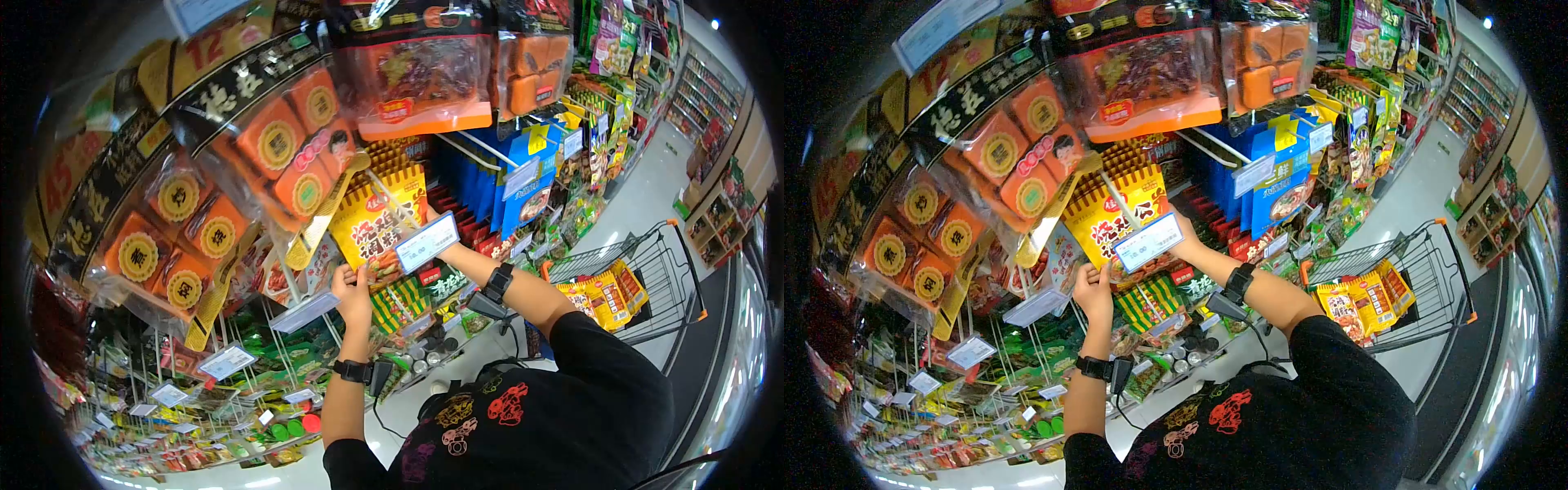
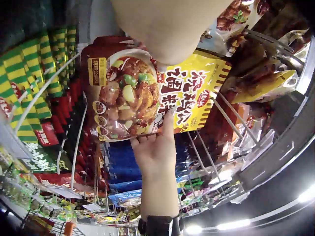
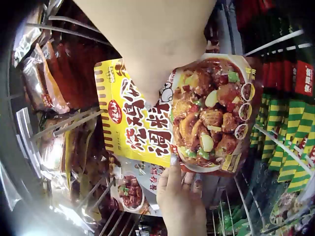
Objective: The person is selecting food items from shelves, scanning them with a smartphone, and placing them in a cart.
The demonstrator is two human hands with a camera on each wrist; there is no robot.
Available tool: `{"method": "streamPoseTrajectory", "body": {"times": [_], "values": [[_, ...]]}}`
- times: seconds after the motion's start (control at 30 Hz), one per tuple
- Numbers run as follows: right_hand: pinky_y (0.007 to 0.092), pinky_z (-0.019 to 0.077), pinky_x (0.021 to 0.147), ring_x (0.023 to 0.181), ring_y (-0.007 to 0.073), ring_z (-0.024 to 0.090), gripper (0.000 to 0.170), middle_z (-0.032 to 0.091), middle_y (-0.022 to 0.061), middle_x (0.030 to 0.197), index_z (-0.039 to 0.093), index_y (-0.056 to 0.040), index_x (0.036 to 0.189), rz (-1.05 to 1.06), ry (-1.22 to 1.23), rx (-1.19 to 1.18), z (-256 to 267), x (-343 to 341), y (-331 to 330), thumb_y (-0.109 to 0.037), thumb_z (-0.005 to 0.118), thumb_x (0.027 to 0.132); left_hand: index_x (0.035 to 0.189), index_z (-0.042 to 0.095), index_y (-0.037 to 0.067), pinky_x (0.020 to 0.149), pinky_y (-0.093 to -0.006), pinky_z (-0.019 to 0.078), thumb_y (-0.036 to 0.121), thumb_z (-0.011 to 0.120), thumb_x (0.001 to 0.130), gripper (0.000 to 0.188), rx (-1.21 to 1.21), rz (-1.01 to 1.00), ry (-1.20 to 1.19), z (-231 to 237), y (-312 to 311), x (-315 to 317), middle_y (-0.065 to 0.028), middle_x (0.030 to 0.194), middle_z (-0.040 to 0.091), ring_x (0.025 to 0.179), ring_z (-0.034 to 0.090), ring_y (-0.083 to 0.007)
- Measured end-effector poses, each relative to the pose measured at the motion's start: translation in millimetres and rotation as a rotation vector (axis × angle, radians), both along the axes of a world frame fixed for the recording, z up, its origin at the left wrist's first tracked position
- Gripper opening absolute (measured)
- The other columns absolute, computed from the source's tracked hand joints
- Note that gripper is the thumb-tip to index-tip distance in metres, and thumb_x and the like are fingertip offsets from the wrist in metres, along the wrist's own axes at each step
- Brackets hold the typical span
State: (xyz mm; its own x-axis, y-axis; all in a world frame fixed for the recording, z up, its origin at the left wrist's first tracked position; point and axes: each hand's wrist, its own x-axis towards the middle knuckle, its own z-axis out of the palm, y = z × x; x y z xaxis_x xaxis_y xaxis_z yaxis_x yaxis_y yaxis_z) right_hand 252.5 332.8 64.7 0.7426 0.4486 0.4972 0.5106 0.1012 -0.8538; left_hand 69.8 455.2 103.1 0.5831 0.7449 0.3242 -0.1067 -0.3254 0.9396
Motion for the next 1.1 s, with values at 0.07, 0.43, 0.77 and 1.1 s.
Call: {"method": "streamPoseTrajectory", "body": {"times": [0.07,0.43,0.77,1.1], "values": [[0.0390,0.0478,0.070,0.083,0.0372,0.059,0.048,0.060,0.0187,0.083,0.040,-0.0026,0.103,-0.098,0.010,-0.317,35,-17,-17,-0.026,0.066,0.070,0.086,0.054,-0.002,0.058,-0.0211,0.0448,0.007,0.066,0.075,0.018,-0.016,0.028,0.034,-2,-3,1,-0.0068,0.078,0.061,0.069,0.057,-0.0070],[0.0292,0.0484,0.064,0.070,0.0174,0.061,0.037,0.060,0.0091,0.077,0.046,-0.0043,0.104,0.316,0.083,-0.271,-13,-79,-151,-0.012,0.064,0.072,0.101,0.050,0.003,0.075,-0.0360,0.0364,0.011,0.062,0.070,0.035,0.448,0.348,0.184,-83,-145,-51,-0.0139,0.096,0.046,0.091,0.043,-0.0263],[0.0262,0.0472,0.058,0.064,0.0125,0.061,0.015,0.063,0.0059,0.074,0.058,-0.0060,0.091,0.443,0.509,-0.457,-151,-149,-414,-0.012,0.058,0.077,0.091,0.055,0.004,0.064,-0.0301,0.0463,0.006,0.055,0.074,0.017,-0.245,-0.078,0.499,-239,-458,-132,-0.0097,0.080,0.059,0.069,0.058,-0.0189],[0.0262,0.0498,0.055,0.061,0.0147,0.060,0.016,0.061,0.0088,0.070,0.059,-0.0014,0.087,0.146,1.024,-0.472,-203,-173,-571,-0.013,0.059,0.075,0.097,0.058,0.003,0.064,-0.0274,0.0475,0.021,0.059,0.078,0.027,-0.572,-1.108,0.990,-293,-546,-127,-0.0055,0.081,0.061,0.070,0.058,-0.0137]]}}
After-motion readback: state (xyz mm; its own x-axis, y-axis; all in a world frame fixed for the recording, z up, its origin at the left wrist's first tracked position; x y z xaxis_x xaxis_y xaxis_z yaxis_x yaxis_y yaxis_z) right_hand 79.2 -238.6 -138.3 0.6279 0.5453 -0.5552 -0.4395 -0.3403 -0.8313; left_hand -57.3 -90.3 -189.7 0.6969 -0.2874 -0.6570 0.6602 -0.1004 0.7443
